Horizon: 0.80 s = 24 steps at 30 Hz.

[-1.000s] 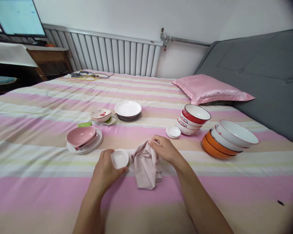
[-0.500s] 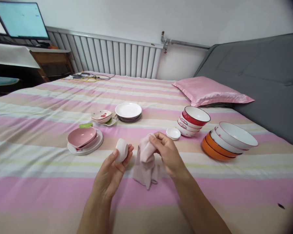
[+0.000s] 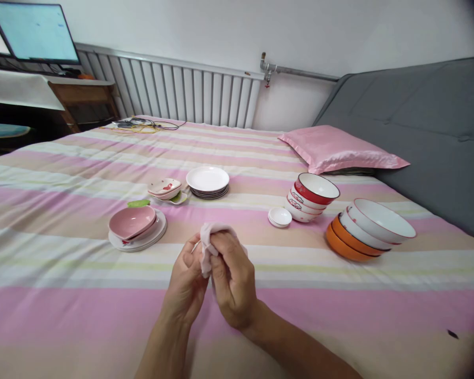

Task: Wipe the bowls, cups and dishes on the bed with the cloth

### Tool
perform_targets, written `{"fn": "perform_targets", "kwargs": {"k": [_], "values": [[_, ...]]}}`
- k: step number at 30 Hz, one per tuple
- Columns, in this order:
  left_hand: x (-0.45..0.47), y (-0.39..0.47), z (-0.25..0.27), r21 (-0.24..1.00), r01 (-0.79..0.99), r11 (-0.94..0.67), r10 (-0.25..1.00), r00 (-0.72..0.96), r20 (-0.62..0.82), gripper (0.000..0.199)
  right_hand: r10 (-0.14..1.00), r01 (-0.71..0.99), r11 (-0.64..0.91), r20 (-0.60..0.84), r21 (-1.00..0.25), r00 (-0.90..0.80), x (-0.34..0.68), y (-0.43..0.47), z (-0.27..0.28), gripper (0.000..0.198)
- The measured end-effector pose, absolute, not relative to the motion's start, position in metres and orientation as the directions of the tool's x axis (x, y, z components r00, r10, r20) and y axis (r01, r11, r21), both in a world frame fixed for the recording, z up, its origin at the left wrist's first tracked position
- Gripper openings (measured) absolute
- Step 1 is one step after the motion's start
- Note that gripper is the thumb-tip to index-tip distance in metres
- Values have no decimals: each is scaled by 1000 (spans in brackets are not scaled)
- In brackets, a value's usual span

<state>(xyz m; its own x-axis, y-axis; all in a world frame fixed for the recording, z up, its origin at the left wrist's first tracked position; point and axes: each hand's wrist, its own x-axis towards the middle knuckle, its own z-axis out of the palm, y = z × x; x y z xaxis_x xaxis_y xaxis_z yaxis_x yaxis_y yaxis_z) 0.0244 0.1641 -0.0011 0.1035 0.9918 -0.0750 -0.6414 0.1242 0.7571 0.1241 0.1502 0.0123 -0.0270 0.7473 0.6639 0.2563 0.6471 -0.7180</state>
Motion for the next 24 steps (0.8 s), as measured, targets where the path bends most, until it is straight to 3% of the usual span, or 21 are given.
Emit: {"fn": "perform_targets", "kwargs": {"k": [4,11,15,20,24], "values": [[29,163,0,852,-521,43,995,98,10,69,809,195,565,585,-802,62,130,151,13,36],[25,161,-3,906,-420,-43,993,81,85,81,903,30,398,397,-917,163,137,157,17,32],[16,162,-4,955,-270,-123,983,100,155,82,949,-74,306,298,-949,104,143,163,20,28],[8,164,-2,946,31,-324,937,152,316,73,982,-70,177,181,-982,-49,151,173,20,32],[6,164,-3,918,160,-363,927,164,338,71,995,-108,93,97,-990,-33,157,182,15,33]]}}
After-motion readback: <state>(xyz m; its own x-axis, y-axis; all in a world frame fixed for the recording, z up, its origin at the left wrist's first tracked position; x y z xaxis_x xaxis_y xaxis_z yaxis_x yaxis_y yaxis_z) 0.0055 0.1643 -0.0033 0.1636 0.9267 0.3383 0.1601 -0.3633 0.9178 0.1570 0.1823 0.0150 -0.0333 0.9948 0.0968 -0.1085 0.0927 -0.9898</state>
